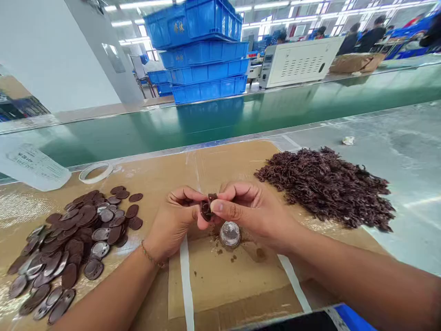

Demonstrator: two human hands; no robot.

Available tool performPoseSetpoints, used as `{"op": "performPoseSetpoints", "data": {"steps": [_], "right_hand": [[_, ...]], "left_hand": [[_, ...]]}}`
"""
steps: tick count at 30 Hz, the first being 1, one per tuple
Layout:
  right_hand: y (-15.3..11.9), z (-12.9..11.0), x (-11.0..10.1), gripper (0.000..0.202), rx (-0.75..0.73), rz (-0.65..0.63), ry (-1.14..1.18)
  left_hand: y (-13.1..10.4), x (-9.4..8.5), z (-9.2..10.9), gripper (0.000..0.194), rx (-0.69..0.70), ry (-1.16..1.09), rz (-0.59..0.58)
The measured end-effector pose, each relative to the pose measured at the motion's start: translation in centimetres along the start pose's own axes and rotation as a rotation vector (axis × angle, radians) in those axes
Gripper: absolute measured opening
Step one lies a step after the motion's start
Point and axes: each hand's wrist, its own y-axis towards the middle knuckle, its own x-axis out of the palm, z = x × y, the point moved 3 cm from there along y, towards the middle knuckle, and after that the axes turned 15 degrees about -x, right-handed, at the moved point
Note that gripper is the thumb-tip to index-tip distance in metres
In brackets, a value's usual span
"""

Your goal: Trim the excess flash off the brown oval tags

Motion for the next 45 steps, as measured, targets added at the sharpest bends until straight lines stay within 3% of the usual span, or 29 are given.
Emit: {"op": "performPoseSetpoints", "data": {"steps": [45], "right_hand": [[0.07,-0.15,-0.25,0.034,0.018,0.033,-0.066]], "left_hand": [[0.53,-0.38,-0.36,0.023,0.036,0.042,-0.051]]}}
